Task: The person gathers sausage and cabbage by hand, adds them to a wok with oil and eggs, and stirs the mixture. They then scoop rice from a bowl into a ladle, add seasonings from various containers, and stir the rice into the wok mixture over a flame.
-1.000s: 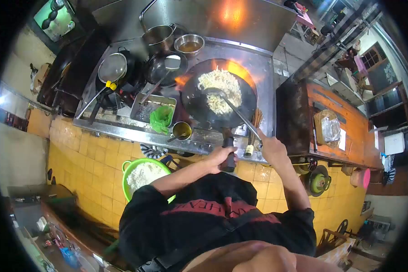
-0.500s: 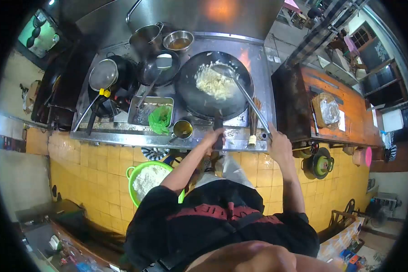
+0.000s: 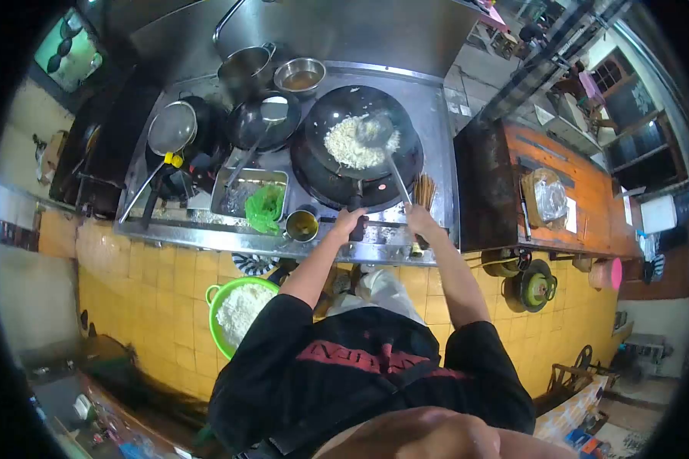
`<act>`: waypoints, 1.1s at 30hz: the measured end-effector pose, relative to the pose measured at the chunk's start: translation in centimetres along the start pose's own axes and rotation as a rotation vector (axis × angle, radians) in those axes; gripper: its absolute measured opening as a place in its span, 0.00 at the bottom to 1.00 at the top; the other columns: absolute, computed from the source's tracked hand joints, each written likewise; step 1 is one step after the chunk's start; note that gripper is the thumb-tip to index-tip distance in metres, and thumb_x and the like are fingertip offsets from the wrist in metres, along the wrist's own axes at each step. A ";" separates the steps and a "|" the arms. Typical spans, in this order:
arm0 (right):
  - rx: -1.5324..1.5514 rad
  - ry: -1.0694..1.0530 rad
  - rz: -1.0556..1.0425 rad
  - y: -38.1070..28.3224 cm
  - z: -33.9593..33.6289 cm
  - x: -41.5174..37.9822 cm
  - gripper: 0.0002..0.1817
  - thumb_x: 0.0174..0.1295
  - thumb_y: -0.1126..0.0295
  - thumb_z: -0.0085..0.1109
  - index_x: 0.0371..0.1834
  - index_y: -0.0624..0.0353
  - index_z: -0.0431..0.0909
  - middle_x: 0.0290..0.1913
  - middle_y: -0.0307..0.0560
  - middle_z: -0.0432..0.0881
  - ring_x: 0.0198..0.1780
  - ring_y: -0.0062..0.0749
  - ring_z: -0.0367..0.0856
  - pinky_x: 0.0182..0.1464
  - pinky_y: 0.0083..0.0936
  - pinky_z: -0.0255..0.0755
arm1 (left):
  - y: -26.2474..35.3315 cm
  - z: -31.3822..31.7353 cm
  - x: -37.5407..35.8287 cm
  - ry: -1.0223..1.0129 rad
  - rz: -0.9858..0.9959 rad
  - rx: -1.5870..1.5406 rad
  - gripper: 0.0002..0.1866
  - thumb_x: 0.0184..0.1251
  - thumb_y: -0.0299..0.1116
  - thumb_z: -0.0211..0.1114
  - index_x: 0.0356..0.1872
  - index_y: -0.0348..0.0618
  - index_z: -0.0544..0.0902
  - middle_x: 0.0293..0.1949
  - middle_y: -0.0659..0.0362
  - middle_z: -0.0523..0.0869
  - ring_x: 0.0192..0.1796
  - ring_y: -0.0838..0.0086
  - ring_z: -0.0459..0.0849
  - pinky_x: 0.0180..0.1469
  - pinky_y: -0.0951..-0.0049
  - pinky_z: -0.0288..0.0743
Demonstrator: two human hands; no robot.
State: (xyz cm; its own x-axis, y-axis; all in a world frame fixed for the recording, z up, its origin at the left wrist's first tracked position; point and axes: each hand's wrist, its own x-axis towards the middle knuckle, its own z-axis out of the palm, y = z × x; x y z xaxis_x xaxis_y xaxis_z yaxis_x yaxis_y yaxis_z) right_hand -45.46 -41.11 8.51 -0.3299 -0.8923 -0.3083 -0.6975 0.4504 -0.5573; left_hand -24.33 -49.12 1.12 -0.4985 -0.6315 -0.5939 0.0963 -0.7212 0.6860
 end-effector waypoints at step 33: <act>-0.107 0.188 -0.161 0.1 -11.1 -7.3 0.23 0.64 0.62 0.51 0.64 0.43 0.67 0.36 0.66 0.79 0.37 0.59 0.81 0.38 0.49 0.75 | 0.2 2.4 -3.6 -0.064 0.148 -0.017 0.09 0.63 0.33 0.62 0.33 0.42 0.71 0.21 0.60 0.74 0.20 0.74 0.76 0.23 0.71 0.74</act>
State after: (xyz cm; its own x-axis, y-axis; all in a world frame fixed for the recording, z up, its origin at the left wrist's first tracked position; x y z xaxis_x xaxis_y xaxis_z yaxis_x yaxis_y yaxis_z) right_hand -50.17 -34.93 19.29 -0.3147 -0.9467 -0.0687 -0.8102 0.3056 -0.5001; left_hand -24.54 -46.26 4.38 -0.5317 -0.7121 -0.4584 0.1871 -0.6267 0.7565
